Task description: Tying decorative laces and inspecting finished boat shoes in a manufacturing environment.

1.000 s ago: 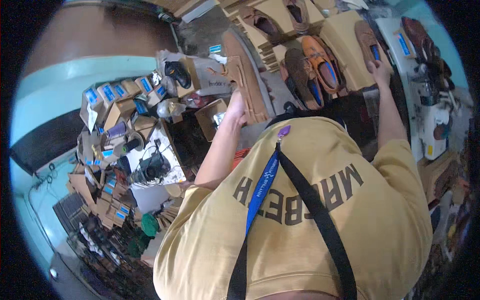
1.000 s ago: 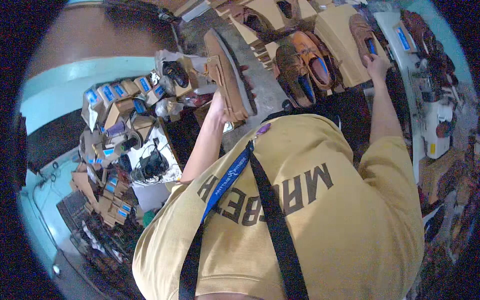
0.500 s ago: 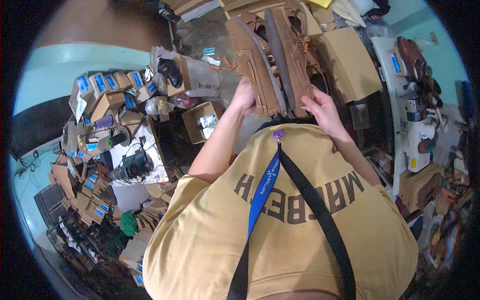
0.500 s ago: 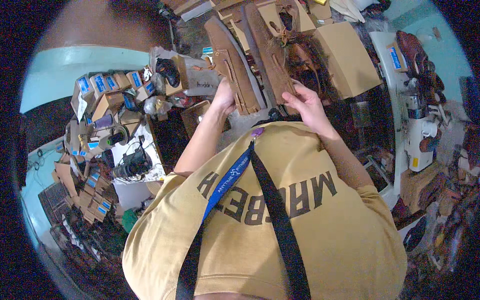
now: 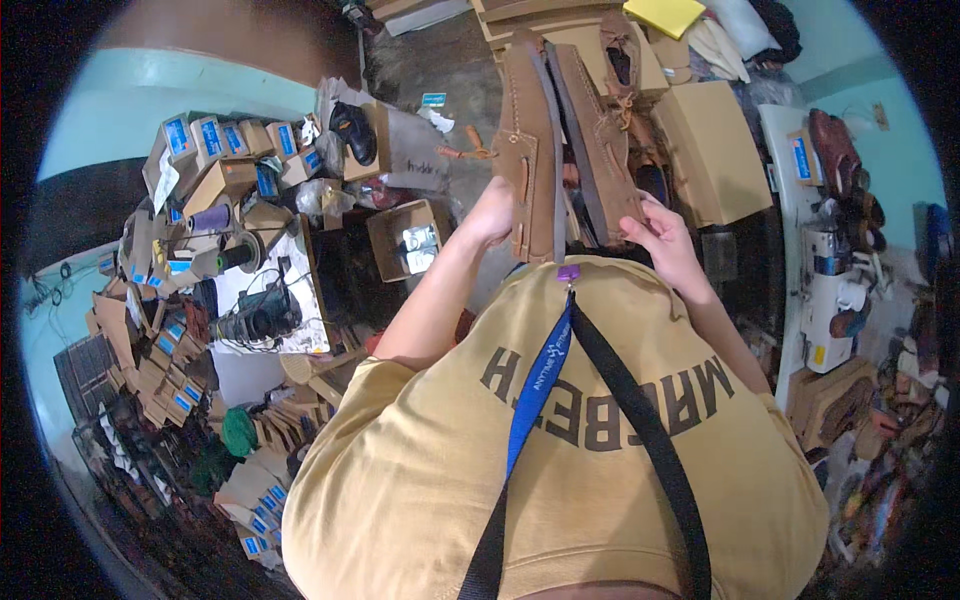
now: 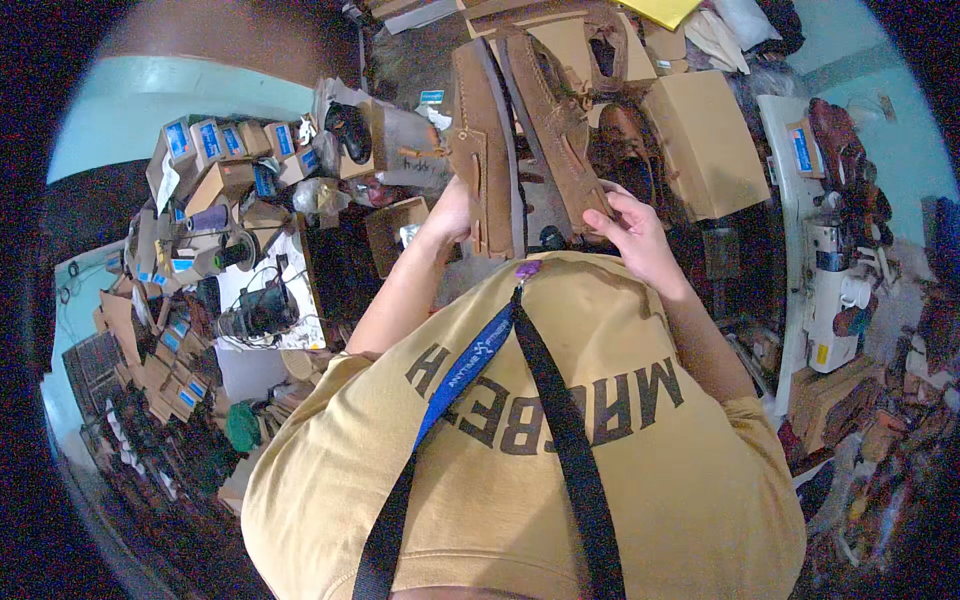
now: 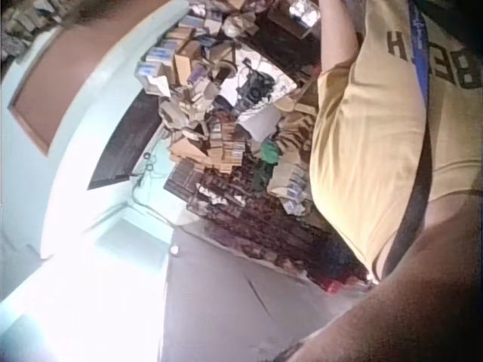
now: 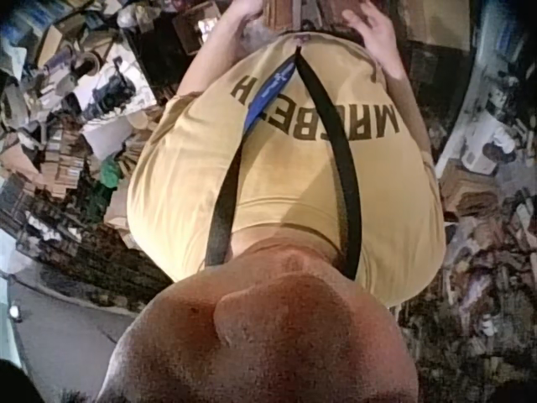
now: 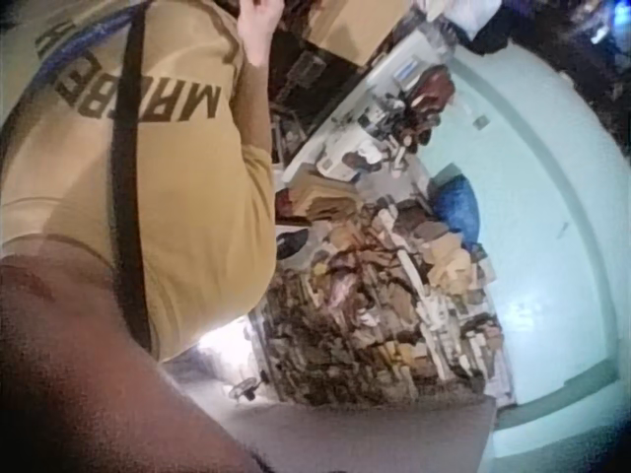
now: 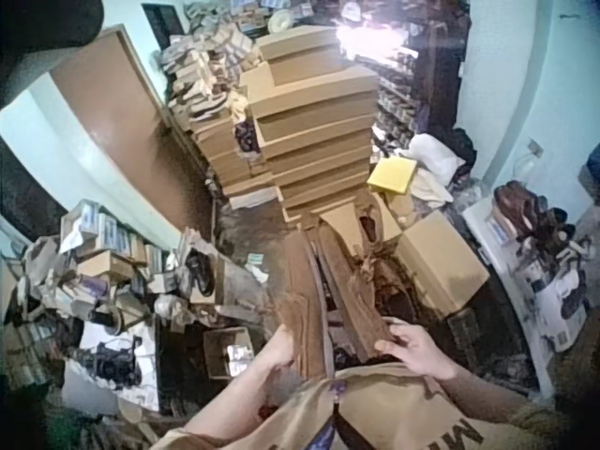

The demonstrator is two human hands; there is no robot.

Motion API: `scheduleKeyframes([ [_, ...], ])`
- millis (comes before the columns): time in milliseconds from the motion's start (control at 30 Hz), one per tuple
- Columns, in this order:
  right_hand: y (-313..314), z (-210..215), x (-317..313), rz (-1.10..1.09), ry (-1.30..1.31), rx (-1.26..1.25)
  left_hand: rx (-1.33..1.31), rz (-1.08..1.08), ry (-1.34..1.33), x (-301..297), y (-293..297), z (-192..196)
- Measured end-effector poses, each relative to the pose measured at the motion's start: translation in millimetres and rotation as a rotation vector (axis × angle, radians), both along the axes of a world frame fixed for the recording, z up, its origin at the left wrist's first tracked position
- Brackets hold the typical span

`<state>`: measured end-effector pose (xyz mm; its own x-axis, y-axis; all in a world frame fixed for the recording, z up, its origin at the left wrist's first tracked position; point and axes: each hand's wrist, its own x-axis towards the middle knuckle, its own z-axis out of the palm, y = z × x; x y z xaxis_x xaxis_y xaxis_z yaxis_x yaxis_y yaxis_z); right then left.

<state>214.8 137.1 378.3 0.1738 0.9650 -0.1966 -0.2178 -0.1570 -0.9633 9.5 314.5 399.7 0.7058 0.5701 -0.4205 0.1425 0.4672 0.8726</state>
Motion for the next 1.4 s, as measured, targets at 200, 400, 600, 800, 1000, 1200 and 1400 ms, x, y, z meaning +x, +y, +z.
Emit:
scheduleKeyframes([
  [200,6.7,3.6,-10.8,0.001,0.055,-0.024,0.042,0.043,0.015,4.0,-2.9,-1.8],
  [400,12.8,-3.8,-19.3,-0.022,-0.039,0.061,-0.058,0.219,0.055,18.0,-1.7,-16.3],
  [600,7.6,-6.4,-24.9,-0.045,0.005,0.01,-0.165,0.258,0.016,17.0,0.1,-25.1],
  [800,4.9,-6.7,-31.8,-0.08,0.057,-0.042,-0.202,0.299,-0.045,16.8,-2.4,-31.9],
  [1000,4.6,-8.8,-34.7,-0.065,0.038,-0.028,-0.184,0.272,-0.041,10.9,-2.8,-33.3],
  [1200,-2.8,-7.3,-30.3,0.008,0.004,0.011,-0.062,0.191,0.067,1.0,-3.7,-35.0],
  [1400,-11.1,-2.0,-13.9,0.076,-0.119,0.038,-0.054,-0.048,-0.001,-15.0,6.0,-30.7],
])
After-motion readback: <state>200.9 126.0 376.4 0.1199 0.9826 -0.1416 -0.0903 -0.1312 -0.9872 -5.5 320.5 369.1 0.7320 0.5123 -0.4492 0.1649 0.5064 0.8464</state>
